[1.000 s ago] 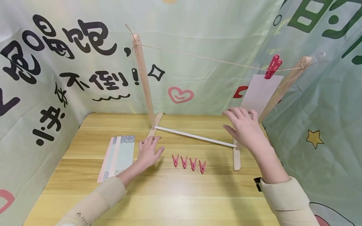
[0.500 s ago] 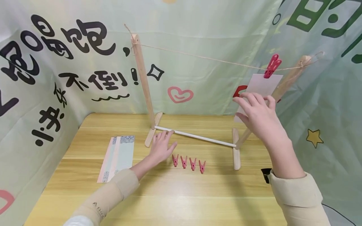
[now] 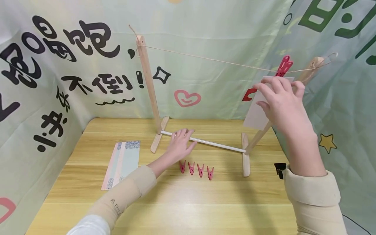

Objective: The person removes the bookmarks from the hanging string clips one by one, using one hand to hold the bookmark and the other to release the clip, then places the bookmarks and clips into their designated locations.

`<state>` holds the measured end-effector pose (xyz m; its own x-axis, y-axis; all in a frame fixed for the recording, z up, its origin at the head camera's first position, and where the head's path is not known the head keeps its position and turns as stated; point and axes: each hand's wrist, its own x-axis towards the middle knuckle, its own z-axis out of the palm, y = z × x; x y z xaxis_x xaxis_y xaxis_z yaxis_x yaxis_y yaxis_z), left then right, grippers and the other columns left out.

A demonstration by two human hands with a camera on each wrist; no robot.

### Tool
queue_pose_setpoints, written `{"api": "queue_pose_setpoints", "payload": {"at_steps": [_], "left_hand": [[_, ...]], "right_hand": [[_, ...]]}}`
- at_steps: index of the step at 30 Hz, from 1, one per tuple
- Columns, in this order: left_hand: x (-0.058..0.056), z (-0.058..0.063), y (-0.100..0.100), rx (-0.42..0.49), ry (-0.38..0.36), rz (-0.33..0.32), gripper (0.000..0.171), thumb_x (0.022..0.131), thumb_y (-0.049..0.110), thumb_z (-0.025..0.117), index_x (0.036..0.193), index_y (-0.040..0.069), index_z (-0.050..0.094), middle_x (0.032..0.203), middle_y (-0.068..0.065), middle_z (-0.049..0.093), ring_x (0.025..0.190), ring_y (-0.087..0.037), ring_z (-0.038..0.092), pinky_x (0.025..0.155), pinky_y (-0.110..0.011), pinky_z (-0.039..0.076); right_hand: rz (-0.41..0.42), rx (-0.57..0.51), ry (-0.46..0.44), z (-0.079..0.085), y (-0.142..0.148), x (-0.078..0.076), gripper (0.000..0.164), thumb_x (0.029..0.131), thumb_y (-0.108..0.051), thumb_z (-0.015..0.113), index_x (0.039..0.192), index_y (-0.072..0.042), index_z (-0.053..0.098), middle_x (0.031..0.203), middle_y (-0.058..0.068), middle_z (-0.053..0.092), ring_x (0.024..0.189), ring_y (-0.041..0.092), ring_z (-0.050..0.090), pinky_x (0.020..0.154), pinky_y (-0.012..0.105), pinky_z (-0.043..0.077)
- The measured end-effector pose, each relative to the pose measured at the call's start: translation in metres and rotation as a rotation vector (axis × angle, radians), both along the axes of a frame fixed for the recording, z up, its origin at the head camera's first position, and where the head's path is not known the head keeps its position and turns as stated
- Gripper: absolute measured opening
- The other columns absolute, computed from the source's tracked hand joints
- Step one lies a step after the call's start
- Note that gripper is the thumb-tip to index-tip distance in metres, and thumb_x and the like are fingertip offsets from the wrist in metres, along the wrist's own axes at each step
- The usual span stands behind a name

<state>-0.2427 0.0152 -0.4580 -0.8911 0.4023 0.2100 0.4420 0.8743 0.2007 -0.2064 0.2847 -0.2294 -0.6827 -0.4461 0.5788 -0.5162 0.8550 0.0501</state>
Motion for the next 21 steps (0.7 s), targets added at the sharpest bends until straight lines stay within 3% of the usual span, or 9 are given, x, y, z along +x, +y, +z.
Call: {"api": "queue_pose_setpoints", "payload": {"at_steps": [13, 21], "left_hand": [[-0.014, 0.019, 0.031, -0.053, 0.037, -0.054, 0.053, 0.095, 0.048, 0.032, 0.142, 0.023, 0.028, 0.126, -0.001, 0.042, 0.114, -0.017, 0.038, 0.099, -0.04, 0.025], [-0.022, 0.032, 0.05, -0.079, 0.045, -0.074, 0.053, 0.096, 0.049, 0.029, 0.142, 0.024, 0.026, 0.129, -0.002, 0.041, 0.116, -0.017, 0.038, 0.098, -0.039, 0.026]], "right_hand": [[-0.028, -0.088, 0.196, 0.02, 0.007, -0.007, 0.035, 0.078, 0.006, 0.066, 0.111, -0.003, 0.056, 0.12, 0.023, 0.042, 0.119, 0.038, 0.03, 0.094, 0.048, 0.007], [-0.175, -0.103, 0.091, 0.034, 0.015, -0.014, 0.039, 0.083, 0.0, 0.063, 0.12, -0.004, 0.051, 0.132, 0.02, 0.032, 0.13, 0.033, 0.016, 0.099, 0.047, 0.001]]}}
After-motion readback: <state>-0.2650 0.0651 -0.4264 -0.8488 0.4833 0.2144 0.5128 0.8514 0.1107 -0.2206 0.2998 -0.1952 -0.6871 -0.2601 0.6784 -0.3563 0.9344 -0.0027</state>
